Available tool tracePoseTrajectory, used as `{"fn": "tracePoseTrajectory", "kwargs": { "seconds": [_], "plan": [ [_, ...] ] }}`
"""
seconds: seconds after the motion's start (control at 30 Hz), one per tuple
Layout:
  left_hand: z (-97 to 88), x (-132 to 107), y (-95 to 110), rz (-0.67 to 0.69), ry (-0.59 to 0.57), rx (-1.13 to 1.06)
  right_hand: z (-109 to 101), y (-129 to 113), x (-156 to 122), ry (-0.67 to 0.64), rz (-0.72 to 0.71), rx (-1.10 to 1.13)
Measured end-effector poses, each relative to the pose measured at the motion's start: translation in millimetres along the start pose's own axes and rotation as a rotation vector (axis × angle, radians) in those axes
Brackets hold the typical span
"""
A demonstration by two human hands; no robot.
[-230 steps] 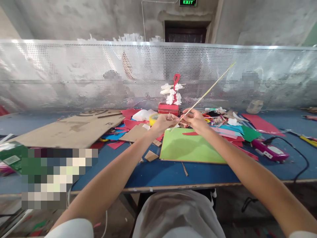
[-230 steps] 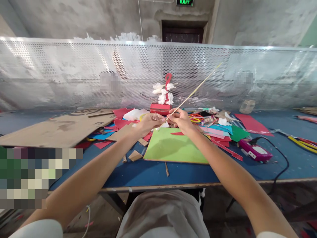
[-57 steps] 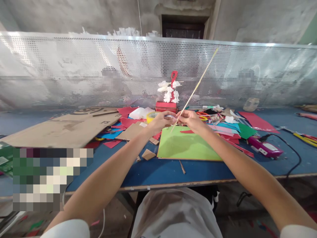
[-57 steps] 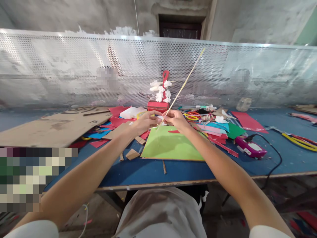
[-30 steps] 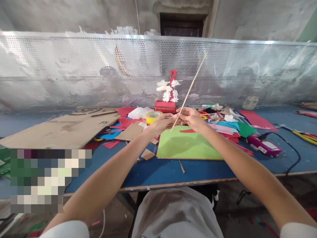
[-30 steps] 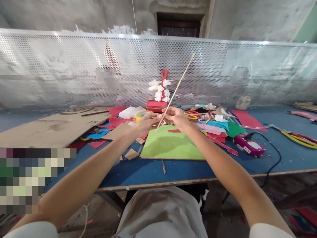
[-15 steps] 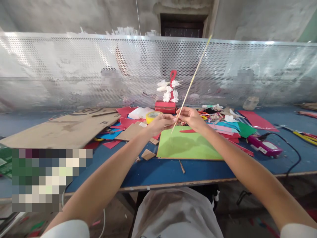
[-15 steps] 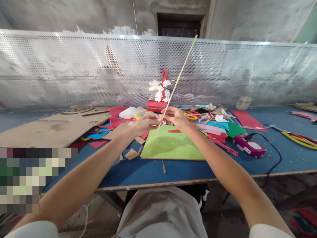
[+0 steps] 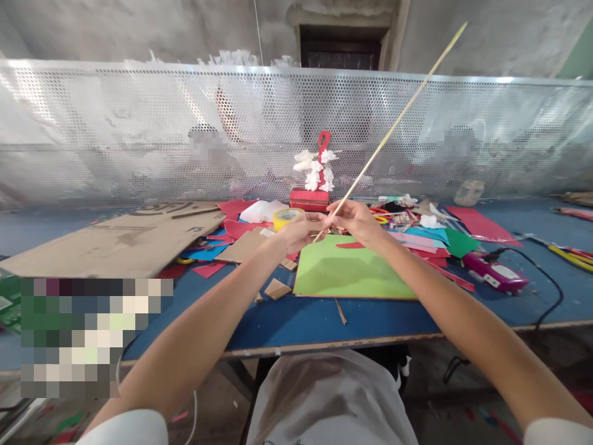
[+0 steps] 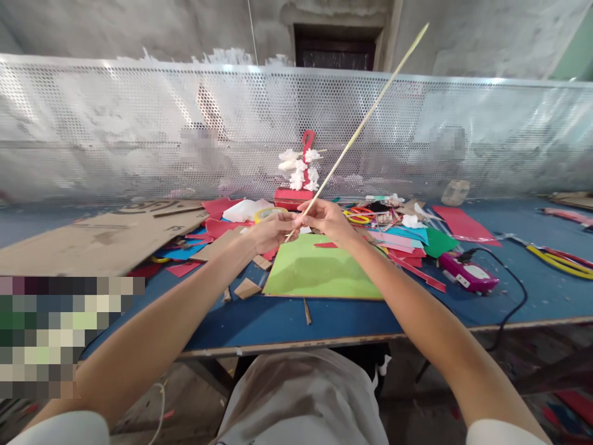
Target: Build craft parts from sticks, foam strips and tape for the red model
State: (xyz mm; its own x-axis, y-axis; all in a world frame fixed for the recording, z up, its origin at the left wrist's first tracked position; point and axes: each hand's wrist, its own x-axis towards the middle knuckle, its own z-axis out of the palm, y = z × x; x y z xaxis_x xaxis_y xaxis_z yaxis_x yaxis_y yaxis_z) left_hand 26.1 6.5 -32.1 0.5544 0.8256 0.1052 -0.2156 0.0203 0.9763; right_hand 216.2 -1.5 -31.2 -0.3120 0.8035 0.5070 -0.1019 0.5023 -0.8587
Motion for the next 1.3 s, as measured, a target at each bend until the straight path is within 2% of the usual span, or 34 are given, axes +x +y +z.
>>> {"fn": "tracePoseTrajectory", "kwargs": {
  "seconds": [0.13, 0.3, 0.43, 0.6, 0.77, 0.9, 1.1, 1.2, 1.3],
  "plan": [
    [0.7, 0.2, -3.2, 0.114, 0.004, 0.166, -2.2, -2.4, 1.9, 0.081, 0.013, -0.052],
    [1.4, -1.2, 2.0, 0.264, 0.013, 0.560, -4.6, -3.6, 2.6, 0.157, -0.008, -0.083],
    [4.0, -2.6, 7.7, 0.351, 0.103, 0.776, -2.5, -0.6, 3.2, 0.165, 0.048, -0.033],
    [9.6, -4.0, 7.8, 0.352, 0.225, 0.815, -2.1, 2.1, 5.4, 0.167, 0.075, -0.028],
    [9.4, -4.4, 6.8, 0.348, 0.261, 0.841, -4.1, 2.2, 3.4, 0.156, 0.110, 0.061],
    [6.2, -4.2, 6.7, 0.395, 0.310, 0.946, -5.8, 4.6, 2.8, 0.206, 0.099, 0.110],
    [4.8, -4.5, 3.3, 0.448, 0.250, 1.076, -5.9, 8.7, 4.3, 0.197, 0.075, 0.030],
    [3.0, -3.6, 0.7, 0.415, 0.245, 1.119, -5.7, 9.9, 4.1, 0.167, 0.060, -0.001],
    [-0.3, -1.4, -1.8, 0.369, 0.183, 1.114, -5.9, 11.2, 3.6, 0.161, 0.046, -0.037]
  ]
}}
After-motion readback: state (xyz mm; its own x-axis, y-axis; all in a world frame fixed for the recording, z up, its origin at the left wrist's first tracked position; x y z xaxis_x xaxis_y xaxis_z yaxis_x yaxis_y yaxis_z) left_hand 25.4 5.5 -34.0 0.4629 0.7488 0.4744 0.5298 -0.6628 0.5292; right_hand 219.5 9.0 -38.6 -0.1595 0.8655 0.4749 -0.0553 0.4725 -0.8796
